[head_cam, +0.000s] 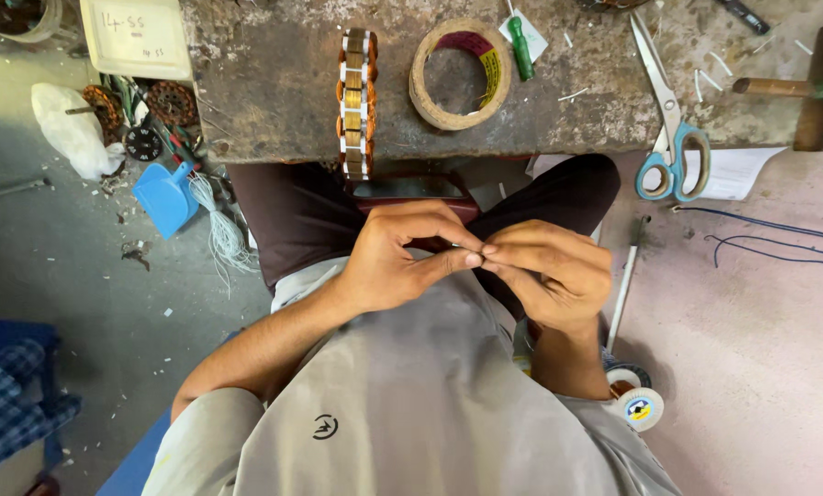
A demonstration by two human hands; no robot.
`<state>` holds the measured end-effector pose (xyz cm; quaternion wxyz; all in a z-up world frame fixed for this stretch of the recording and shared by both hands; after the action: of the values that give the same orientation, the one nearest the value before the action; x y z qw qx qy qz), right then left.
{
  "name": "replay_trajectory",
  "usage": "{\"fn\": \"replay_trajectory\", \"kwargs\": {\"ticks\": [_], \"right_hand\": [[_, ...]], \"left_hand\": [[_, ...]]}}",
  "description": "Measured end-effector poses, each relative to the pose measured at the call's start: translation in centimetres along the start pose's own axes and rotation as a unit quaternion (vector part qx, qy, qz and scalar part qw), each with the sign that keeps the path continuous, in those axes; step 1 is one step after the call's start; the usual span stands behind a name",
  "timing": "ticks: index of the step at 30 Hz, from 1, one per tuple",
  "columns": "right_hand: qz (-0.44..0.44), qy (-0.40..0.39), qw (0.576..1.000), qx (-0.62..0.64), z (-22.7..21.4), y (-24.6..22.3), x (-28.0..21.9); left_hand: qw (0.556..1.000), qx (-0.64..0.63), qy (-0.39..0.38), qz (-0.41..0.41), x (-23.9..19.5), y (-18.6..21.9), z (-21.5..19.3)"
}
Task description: The person connects wires to a motor stator using copper leads, applies tape to the connections, and secures the components with a small screwdriver.
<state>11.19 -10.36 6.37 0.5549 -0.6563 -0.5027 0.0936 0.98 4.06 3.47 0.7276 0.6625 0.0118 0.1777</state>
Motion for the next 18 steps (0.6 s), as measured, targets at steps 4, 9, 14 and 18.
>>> {"fn": "replay_trajectory", "kwargs": {"ticks": [4, 9, 14, 18], "right_hand": [[0.002, 0.024, 0.999, 0.025, 0.7, 0.8, -0.6], [0.013, 0.024, 0.999, 0.021, 1.7, 0.9, -0.5], [0.034, 0.059, 0.998, 0.016, 2.4, 0.9, 0.7], [0.038, 0.12, 0.991, -0.054, 2.9, 0.9, 2.8]], "left_hand": [[0.998, 0.019, 0.018, -0.055, -0.6, -0.3, -0.4], [0.997, 0.049, 0.04, -0.04, -0.9, 0.2, -0.8], [0.989, 0.124, 0.073, -0.029, -1.6, 1.5, -1.8], [0.97, 0.165, 0.171, 0.044, -3.4, 1.9, -3.6]]}}
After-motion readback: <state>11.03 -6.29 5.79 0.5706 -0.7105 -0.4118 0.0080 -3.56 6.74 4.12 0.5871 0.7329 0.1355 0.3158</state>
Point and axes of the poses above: each hand's wrist, its own x-axis towards the middle knuckle, its own z-axis out of the palm, y = z × x, the point moved 6 cm from there along x, towards the middle knuckle, and after that the axes turned 6 degrees about -x, right-handed, at the moved point
